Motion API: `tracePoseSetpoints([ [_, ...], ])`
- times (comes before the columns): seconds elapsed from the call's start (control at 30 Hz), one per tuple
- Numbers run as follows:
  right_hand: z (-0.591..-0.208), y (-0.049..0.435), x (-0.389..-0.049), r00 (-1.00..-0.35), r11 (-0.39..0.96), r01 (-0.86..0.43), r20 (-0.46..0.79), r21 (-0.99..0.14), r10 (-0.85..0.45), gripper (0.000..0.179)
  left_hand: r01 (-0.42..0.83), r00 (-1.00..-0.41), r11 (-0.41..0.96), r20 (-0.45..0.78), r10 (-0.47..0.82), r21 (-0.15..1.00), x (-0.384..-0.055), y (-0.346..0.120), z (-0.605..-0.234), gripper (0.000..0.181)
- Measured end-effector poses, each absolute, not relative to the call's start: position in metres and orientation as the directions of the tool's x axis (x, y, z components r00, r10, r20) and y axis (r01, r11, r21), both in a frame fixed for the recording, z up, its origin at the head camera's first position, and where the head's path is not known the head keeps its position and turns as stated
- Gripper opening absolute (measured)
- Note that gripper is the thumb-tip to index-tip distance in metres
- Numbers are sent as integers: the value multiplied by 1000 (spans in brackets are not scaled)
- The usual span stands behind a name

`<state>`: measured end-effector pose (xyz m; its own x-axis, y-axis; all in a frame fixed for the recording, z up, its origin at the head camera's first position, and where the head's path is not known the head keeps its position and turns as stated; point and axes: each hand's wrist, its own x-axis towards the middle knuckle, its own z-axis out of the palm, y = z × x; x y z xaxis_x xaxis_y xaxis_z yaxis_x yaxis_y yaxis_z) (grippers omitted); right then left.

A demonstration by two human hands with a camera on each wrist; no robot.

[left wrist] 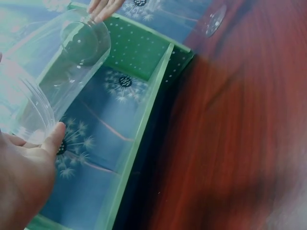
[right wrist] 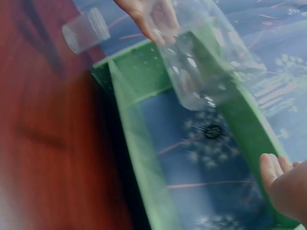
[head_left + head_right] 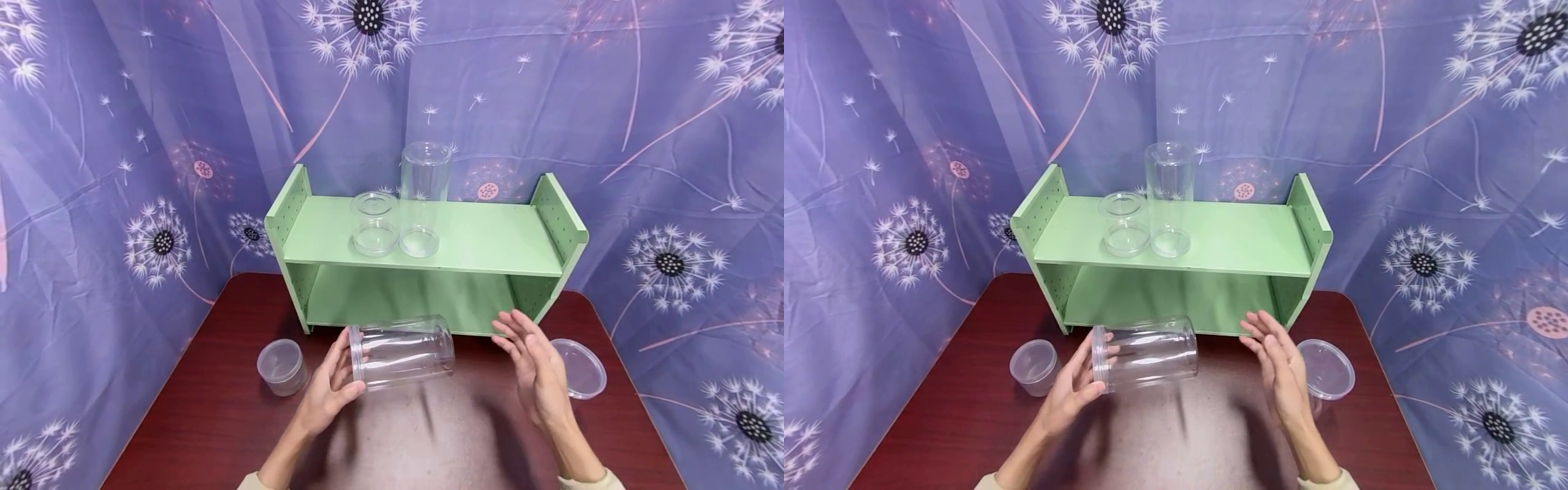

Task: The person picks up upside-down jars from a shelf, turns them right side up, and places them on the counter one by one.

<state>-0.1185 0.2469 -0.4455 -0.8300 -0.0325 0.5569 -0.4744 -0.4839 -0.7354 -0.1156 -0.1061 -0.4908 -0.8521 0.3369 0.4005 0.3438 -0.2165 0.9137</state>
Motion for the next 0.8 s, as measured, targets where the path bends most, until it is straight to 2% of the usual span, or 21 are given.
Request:
tracePoseSetpoints([
  [0.2, -417, 265, -127, -792, -523, -528, 611, -669, 18, 42, 327, -871, -157, 362, 333, 932, -119, -120, -481, 92],
  [0.4, -392, 282, -138, -786, -516, -568, 609, -641, 110, 40, 325, -884, -114, 345, 317, 939, -122, -132, -472, 91],
  [0.53, -377, 290, -144, -772, -461, -618, 602, -637, 204, 39, 344, -880, -90, 354, 315, 935, -125, -140, -466, 90],
  [0.8, -351, 306, -160, -722, -445, -688, 606, -573, 335, 35, 375, -884, 14, 353, 308, 927, -131, -155, -451, 91],
])
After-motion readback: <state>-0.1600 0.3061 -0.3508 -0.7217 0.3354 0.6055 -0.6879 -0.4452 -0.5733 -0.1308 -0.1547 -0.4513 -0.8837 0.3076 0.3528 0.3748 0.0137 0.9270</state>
